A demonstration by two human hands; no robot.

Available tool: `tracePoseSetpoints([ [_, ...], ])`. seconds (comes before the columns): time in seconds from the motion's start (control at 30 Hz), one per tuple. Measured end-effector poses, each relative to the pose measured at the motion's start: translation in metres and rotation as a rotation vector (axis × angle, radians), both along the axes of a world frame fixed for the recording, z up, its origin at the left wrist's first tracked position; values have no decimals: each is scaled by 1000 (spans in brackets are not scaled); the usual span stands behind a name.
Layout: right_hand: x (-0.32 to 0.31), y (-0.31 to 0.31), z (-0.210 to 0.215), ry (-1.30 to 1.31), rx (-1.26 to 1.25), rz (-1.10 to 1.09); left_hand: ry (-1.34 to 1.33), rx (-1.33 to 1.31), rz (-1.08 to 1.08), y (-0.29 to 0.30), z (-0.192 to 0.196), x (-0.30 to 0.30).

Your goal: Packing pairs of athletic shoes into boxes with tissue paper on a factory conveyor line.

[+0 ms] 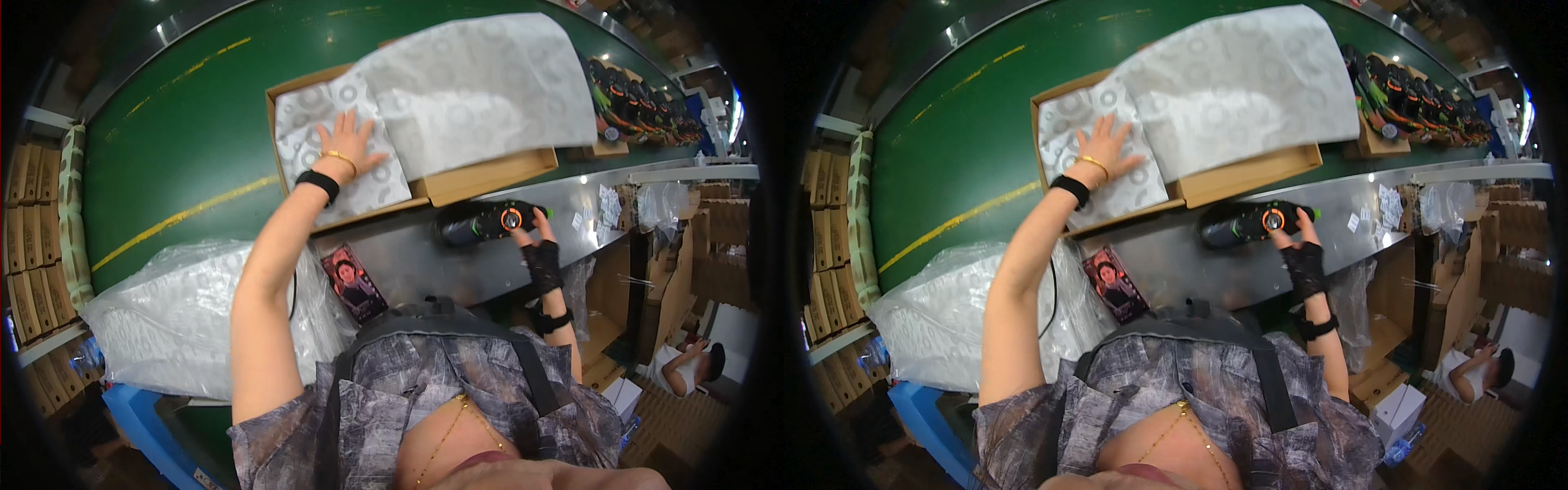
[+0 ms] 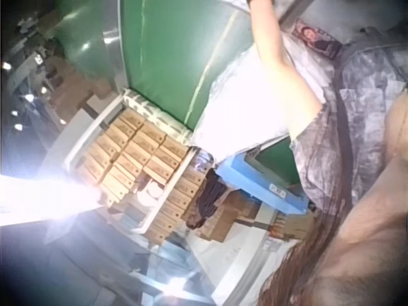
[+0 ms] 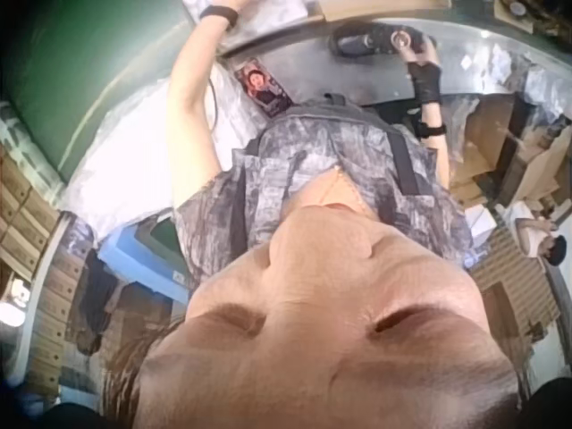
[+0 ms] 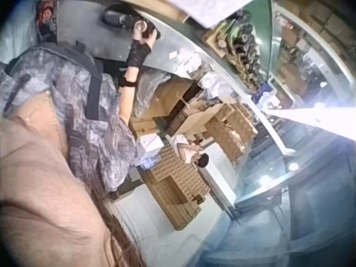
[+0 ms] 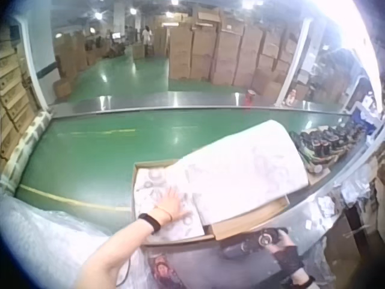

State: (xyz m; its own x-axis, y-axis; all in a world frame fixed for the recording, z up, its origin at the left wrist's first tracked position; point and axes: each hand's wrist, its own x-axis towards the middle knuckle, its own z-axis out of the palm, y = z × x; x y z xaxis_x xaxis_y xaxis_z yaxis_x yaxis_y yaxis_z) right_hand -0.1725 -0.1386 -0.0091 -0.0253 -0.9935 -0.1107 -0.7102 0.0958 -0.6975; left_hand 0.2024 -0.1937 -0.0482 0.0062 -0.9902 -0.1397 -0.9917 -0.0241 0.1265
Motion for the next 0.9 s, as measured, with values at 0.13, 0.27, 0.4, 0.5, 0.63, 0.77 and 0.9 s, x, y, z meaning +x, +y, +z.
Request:
tracePoseSetpoints([
  [0.13, -1, -9, -20, 117, -116, 228, 301, -255, -21, 13, 27, 12],
  [0.27, 30, 7, 23, 41, -85, 202, 540, -261, -121, 55, 67, 2],
  [0.4, 75, 3, 66, 27, -246, 398, 605, -60, -246, 104, 87, -17],
  [0.5, 116, 1, 108, -89, -436, 498, 620, -74, -213, 124, 102, -32],
  [0.63, 153, -12, 137, -244, -715, 607, 614, -363, 83, 118, 110, -33],
  [0.77, 139, -21, 134, -301, -572, 655, 1154, -213, 460, 118, 95, -16],
  [0.9, 85, -46, 48, -219, 323, 696, 1744, -31, 698, 93, 67, -15],
])
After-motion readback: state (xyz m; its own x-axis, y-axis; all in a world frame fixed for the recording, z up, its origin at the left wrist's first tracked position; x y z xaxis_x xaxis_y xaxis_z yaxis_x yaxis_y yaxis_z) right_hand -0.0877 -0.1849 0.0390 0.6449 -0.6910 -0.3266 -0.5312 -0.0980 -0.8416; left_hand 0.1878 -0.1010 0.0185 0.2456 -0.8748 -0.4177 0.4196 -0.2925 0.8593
